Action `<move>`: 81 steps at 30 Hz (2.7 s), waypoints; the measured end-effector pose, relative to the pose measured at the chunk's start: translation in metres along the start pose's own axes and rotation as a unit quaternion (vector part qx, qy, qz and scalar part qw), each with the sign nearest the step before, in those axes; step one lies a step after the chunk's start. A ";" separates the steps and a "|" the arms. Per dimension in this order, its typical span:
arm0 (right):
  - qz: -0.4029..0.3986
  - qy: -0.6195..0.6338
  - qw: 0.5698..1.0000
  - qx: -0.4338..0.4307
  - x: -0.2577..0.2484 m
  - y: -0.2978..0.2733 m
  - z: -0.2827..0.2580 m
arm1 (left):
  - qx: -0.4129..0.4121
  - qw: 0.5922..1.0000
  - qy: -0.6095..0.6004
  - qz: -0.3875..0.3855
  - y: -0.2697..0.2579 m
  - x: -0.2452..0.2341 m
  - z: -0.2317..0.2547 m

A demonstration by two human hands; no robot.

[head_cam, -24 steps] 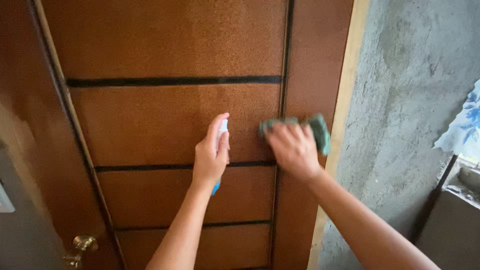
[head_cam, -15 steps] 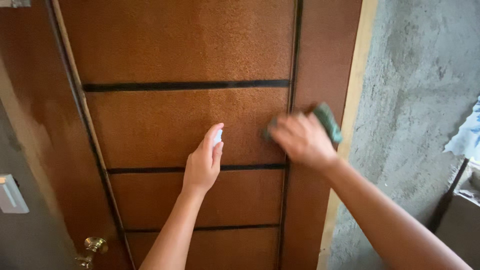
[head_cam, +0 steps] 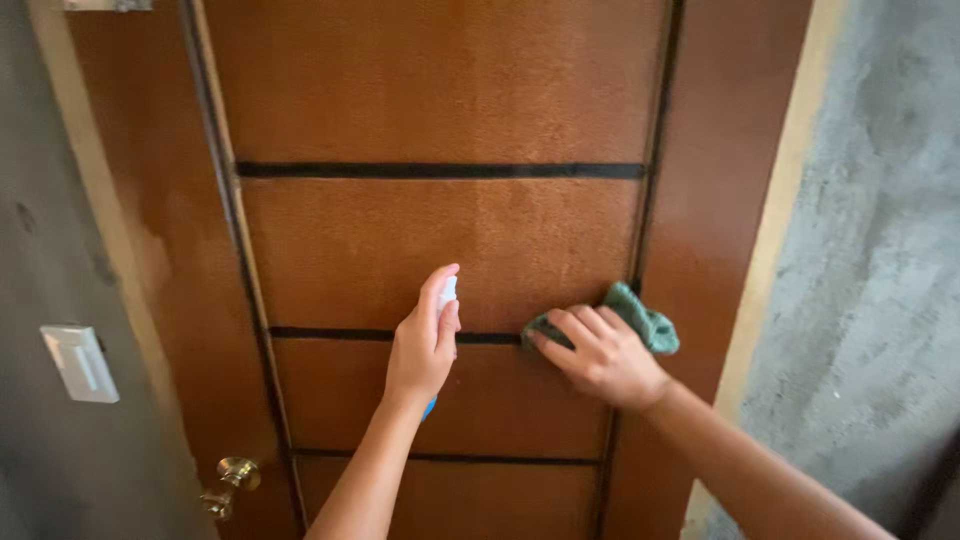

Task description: The person sprays a cleaning solution onto a wooden door and wipes it with a cloth. They systematically clean the door surface, including the edges, panels, and around the door handle and latch.

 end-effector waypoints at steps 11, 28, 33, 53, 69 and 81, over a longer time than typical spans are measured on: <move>0.234 -0.037 0.952 0.192 -0.002 0.115 0.031 | -0.064 0.997 0.005 0.052 -0.022 -0.035 -0.025; 0.224 -0.058 0.951 0.207 0.005 0.182 0.015 | -0.091 0.995 0.010 -0.029 -0.035 -0.081 -0.052; 0.098 -0.133 0.971 0.174 0.038 0.174 -0.036 | -0.132 0.989 0.055 -0.042 -0.040 -0.090 -0.061; 0.083 -0.096 0.982 0.139 0.058 0.184 -0.066 | -0.059 0.986 0.118 0.104 -0.037 -0.133 -0.073; 0.261 -0.068 0.932 0.244 0.022 0.237 -0.031 | -0.002 0.982 0.140 0.124 -0.006 -0.195 -0.070; 0.083 -0.016 0.995 0.044 0.061 0.227 -0.099 | 0.131 0.979 0.116 0.109 0.014 -0.239 -0.076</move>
Point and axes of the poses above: each hand's wrist, its own y-axis towards the middle knuckle, its own x-axis out of the palm, z = x × y, the point moved 2 cm from there along y, towards the middle knuckle, and after that the axes turned 8 degrees about -z, right-handed, at the moved point
